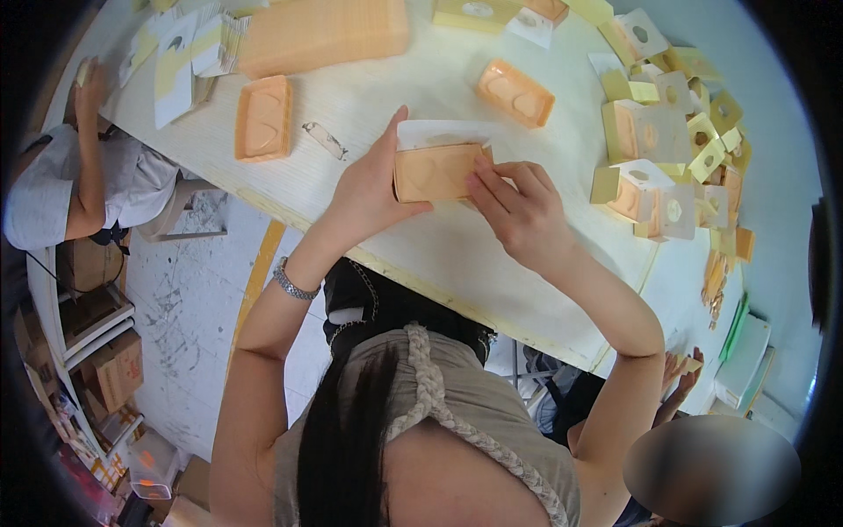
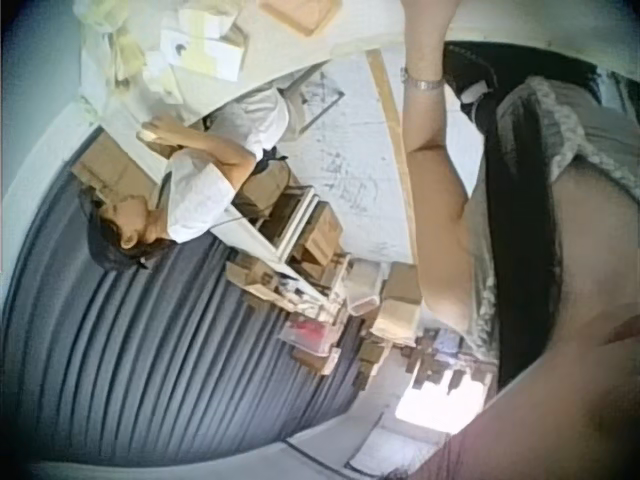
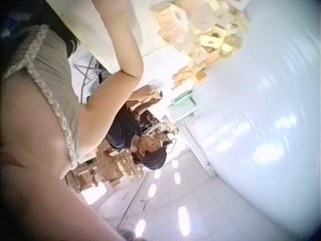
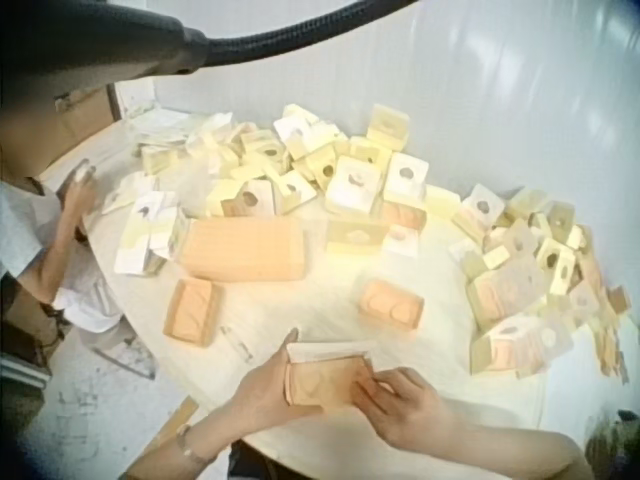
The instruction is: The person repeatedly picks up small yellow paper boxes and white inserts from a table, places the inserts into the boxes, and sets the assembled units aside. The hands work continuously across the table surface, handling items one at a time.
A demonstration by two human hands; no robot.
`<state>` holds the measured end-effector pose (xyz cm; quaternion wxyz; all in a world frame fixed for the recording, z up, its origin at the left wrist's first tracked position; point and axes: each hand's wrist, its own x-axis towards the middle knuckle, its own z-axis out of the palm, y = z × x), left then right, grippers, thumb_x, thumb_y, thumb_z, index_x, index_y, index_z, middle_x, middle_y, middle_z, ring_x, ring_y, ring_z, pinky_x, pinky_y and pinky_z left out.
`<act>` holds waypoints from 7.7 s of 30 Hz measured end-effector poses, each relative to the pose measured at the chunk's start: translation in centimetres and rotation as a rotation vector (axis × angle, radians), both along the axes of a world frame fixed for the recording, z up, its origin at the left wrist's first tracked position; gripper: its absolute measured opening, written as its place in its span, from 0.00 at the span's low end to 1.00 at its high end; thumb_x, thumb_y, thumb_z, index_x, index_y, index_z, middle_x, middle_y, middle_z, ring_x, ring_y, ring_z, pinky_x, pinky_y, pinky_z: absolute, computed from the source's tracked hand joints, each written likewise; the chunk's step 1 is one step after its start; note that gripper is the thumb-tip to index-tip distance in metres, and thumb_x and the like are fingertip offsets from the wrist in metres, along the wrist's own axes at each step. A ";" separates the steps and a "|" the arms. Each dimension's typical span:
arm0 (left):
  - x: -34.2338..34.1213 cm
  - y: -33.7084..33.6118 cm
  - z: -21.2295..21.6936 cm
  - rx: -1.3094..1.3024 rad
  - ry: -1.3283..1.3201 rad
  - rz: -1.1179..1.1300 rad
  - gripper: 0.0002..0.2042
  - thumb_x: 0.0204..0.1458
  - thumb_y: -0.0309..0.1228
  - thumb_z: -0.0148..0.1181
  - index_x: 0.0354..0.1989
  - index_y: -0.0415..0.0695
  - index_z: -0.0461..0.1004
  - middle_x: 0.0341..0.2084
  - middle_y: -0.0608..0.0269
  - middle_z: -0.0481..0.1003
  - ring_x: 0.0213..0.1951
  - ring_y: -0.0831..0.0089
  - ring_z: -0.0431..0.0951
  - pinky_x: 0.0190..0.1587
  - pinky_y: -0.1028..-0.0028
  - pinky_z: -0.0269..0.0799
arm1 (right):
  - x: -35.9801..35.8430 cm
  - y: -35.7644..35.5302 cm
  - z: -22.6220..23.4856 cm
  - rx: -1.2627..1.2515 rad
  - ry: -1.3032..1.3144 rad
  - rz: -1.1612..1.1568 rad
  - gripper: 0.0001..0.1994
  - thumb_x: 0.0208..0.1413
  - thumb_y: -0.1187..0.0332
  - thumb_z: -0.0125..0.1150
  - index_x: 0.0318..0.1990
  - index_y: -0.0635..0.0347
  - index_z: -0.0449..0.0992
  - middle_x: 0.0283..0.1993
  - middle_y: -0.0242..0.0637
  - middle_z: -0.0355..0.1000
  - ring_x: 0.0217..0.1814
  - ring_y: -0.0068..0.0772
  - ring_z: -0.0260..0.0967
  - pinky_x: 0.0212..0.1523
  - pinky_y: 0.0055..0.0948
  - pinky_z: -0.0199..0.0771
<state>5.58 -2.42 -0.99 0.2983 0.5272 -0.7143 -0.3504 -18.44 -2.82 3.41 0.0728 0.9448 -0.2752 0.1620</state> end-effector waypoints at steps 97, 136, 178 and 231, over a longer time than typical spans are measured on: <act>1.1 0.5 -0.3 -0.011 0.112 0.158 0.50 0.42 0.26 0.74 0.70 0.38 0.42 0.62 0.48 0.60 0.61 0.59 0.67 0.62 0.65 0.65 | -3.0 -8.6 -4.0 0.106 -0.178 -0.528 0.07 0.42 0.71 0.71 0.30 0.58 0.80 0.31 0.36 0.75 0.37 0.41 0.69 0.37 0.38 0.70; 0.5 -0.3 0.7 0.092 0.019 -0.041 0.60 0.36 0.36 0.79 0.74 0.45 0.37 0.63 0.46 0.63 0.60 0.52 0.70 0.58 0.65 0.69 | 3.3 -1.3 0.7 0.373 -0.086 0.032 0.17 0.48 0.70 0.65 0.48 0.56 0.77 0.61 0.41 0.62 0.61 0.44 0.59 0.60 0.42 0.62; 0.3 0.1 -0.6 -0.081 -0.104 -0.008 0.54 0.37 0.26 0.71 0.72 0.36 0.38 0.54 0.41 0.69 0.49 0.48 0.75 0.46 0.63 0.75 | 7.2 0.2 -1.0 0.250 -0.140 -0.030 0.21 0.45 0.68 0.65 0.48 0.68 0.76 0.56 0.41 0.72 0.53 0.38 0.68 0.53 0.37 0.72; -2.9 -1.4 -0.4 -0.386 -0.047 0.265 0.54 0.38 0.25 0.74 0.71 0.40 0.40 0.69 0.39 0.47 0.68 0.48 0.55 0.68 0.57 0.54 | 6.6 -2.2 -0.8 1.107 -1.020 -0.230 0.07 0.50 0.72 0.69 0.27 0.61 0.75 0.30 0.38 0.77 0.29 0.28 0.75 0.31 0.29 0.74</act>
